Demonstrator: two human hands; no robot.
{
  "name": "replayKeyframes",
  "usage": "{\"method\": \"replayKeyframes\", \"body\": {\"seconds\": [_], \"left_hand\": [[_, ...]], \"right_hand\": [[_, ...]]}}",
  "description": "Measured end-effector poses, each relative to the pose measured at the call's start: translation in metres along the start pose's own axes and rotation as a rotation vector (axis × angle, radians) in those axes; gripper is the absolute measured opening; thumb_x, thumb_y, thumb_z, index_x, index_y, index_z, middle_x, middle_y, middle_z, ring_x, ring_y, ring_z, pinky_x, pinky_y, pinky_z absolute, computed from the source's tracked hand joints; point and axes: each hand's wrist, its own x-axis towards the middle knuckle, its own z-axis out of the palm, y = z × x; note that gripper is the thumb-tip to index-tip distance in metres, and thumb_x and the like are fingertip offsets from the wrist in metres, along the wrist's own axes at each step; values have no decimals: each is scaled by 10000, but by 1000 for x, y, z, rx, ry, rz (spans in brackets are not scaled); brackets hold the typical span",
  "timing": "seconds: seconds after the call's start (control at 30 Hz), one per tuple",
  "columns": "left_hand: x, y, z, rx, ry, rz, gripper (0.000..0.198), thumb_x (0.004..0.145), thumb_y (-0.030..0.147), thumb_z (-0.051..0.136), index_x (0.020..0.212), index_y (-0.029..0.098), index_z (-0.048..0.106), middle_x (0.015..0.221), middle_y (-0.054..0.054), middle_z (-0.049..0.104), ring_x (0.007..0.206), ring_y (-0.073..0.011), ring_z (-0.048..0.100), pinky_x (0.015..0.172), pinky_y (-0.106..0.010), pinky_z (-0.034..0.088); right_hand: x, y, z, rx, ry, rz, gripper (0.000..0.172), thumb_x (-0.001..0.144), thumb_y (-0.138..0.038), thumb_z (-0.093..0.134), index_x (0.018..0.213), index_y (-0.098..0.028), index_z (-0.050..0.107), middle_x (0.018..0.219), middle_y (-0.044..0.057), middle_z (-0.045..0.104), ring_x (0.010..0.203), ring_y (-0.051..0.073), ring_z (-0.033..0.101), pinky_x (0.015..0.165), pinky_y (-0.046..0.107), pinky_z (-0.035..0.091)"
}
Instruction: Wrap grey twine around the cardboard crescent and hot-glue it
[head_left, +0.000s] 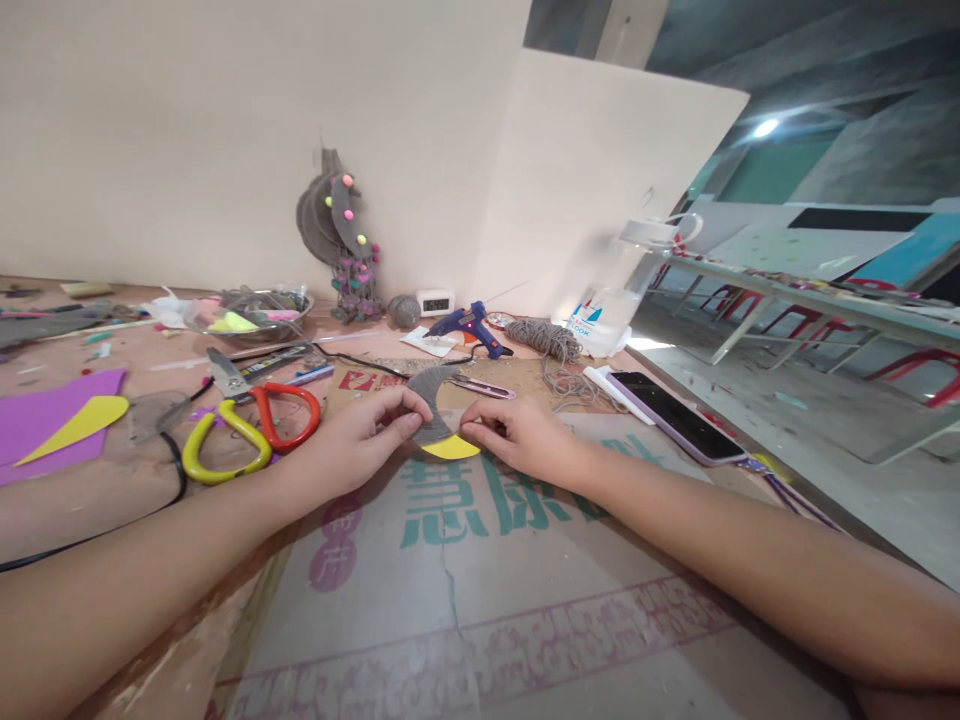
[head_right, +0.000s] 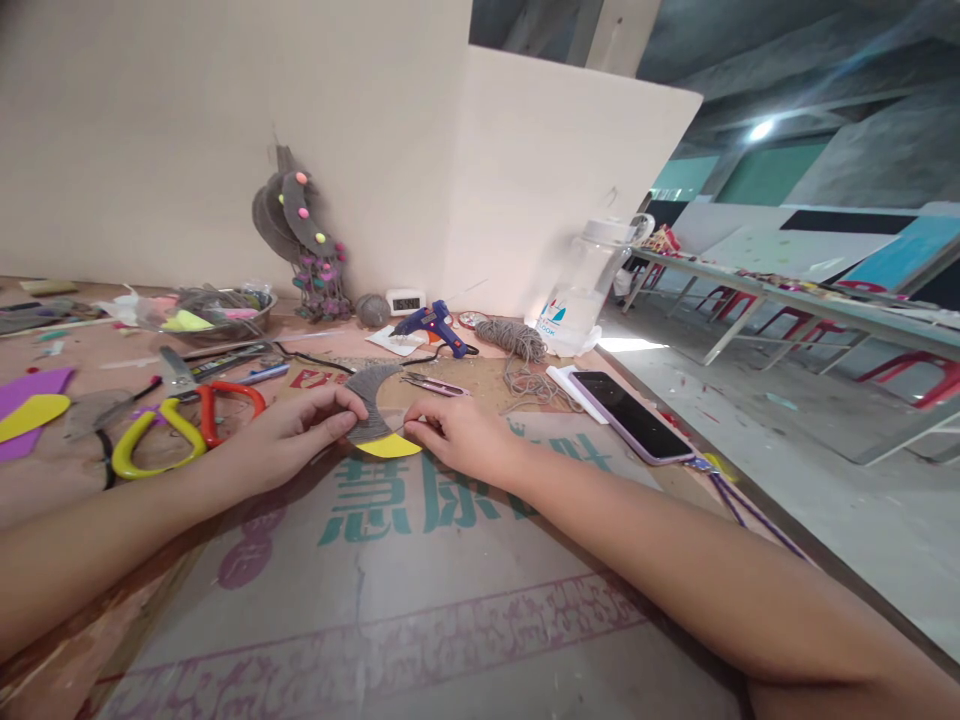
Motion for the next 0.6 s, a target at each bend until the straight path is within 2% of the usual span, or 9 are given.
{"method": "replayKeyframes", "body": {"seconds": [0.17, 0.27, 0.4, 0.5, 0.6], "left_hand": [[0, 0, -1, 14, -29, -16, 198, 851, 325, 402, 920, 212, 548, 764, 17, 543, 665, -125, 490, 589, -225, 381], [1, 0, -1, -20, -18, -8, 207, 848, 348, 405, 908, 210, 547, 803, 7, 552, 716, -135, 513, 629, -239, 406], [2, 3, -1, -89, 23, -31, 239, 841, 387, 414, 896, 196, 548, 835, -9, 566, 745, -143, 533, 661, -260, 424], [3, 4, -1, -146, 46, -127, 268, 771, 410, 534, 924, 191, 530, 765, 3, 558, 670, -131, 527, 588, -246, 414], [4, 1, 0, -203, 17, -166, 377, 681, 386, 647, 970, 197, 494, 749, 11, 562, 668, -135, 539, 569, -240, 417]], "right_hand": [[0, 2, 1, -23, 16, 13, 222, 866, -324, 444, 863, -197, 626, 699, 5, 610, 583, 100, 493, 548, 212, 332], [2, 3, 0, -45, 38, -43, 240, 880, -304, 420, 872, -195, 634, 753, 25, 632, 679, 131, 537, 627, 241, 383], [2, 2, -4, -57, 227, -132, 263, 892, -305, 400, 1039, -175, 575, 993, 87, 602, 941, 188, 527, 823, 319, 391], [0, 0, -7, -35, 313, -168, 286, 849, -382, 475, 1020, -157, 515, 970, 96, 574, 911, 194, 521, 799, 325, 404], [-3, -5, -7, -129, 256, -247, 300, 809, -444, 520, 908, -161, 519, 855, 73, 571, 813, 191, 508, 737, 318, 397]]}}
